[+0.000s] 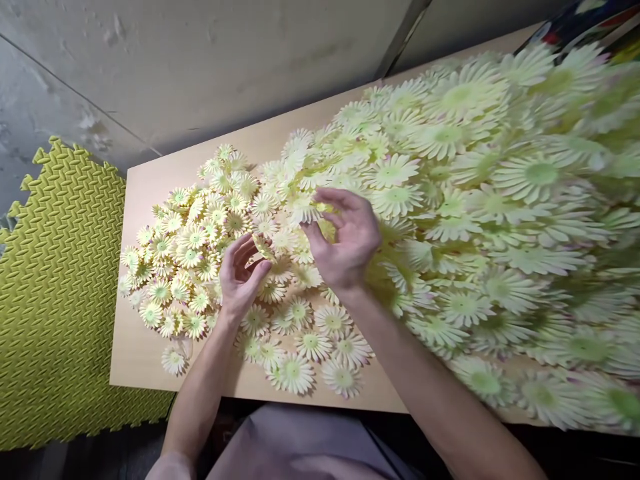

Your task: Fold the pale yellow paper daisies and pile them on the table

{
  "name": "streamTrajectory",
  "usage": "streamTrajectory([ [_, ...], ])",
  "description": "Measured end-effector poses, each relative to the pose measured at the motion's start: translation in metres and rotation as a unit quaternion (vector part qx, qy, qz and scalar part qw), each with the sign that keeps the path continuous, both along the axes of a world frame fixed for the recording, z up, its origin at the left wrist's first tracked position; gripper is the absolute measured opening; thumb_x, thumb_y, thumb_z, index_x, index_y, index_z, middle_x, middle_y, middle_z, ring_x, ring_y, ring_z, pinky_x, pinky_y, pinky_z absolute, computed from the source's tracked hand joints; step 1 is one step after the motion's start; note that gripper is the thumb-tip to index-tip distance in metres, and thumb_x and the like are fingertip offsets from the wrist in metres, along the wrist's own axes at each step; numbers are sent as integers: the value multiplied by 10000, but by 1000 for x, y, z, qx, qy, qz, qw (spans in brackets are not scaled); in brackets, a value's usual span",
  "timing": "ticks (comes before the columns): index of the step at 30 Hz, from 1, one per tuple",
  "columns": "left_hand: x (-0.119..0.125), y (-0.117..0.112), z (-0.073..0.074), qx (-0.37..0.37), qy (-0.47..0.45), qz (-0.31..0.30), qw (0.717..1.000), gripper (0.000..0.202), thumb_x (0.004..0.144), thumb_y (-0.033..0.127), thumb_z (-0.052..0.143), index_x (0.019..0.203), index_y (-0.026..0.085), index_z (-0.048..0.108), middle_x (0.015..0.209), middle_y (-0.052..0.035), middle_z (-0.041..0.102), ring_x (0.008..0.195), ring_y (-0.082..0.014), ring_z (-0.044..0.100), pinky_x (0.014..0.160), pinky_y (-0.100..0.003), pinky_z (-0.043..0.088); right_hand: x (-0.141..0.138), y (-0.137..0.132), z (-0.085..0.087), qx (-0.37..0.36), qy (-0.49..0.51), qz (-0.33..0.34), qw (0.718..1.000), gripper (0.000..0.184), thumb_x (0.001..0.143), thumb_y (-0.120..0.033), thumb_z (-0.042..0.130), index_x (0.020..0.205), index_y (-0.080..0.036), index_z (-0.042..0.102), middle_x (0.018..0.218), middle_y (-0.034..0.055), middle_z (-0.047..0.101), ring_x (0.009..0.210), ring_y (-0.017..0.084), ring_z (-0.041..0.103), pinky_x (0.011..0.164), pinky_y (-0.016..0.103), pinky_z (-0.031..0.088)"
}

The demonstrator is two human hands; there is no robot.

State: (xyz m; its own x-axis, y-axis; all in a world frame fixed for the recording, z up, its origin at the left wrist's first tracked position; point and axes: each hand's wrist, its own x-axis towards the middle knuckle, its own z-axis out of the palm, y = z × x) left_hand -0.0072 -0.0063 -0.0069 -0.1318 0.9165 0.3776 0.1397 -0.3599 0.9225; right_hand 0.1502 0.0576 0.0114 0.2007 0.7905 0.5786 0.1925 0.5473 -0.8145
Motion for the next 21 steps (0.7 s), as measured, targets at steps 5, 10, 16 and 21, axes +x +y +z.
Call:
streamTrajectory([
  [5, -2, 1, 2, 9, 23, 16, 1000, 529, 893, 318, 659, 1383, 372, 468, 1357, -70, 592, 1248, -190, 609, 1025, -365, 575, -2, 3, -3, 66, 5, -89, 994, 312, 859, -404, 598, 1134, -272, 528, 1038, 90, 612, 929, 248, 647, 722, 426, 603],
  [10, -3, 2, 0, 30, 36, 2, 999, 551, 907, 280, 641, 1411, 389, 447, 1437, -56, 523, 1303, -189, 559, 1021, -336, 574, 1, 1, -5, -23, 32, -29, 999, 189, 909, -304, 569, 1090, -270, 608, 949, 63, 643, 769, 208, 662, 630, 390, 593],
  [16, -3, 2, -1, 23, 44, 13, 999, 559, 907, 268, 636, 1415, 388, 436, 1445, -60, 512, 1315, -207, 546, 1007, -351, 584, 13, -2, 7, 4, -56, 28, 998, 280, 906, -250, 525, 1104, -330, 706, 1414, 27, 556, 1284, 299, 558, 1008, 584, 507],
  [21, -3, 1, -2, 35, 68, -20, 997, 575, 914, 286, 619, 1435, 396, 402, 1456, -73, 491, 1331, -217, 534, 1006, -358, 585, 15, -4, 7, -24, -12, 101, 995, 305, 927, -471, 542, 1072, -288, 739, 1084, 84, 711, 1002, 268, 689, 838, 506, 600],
])
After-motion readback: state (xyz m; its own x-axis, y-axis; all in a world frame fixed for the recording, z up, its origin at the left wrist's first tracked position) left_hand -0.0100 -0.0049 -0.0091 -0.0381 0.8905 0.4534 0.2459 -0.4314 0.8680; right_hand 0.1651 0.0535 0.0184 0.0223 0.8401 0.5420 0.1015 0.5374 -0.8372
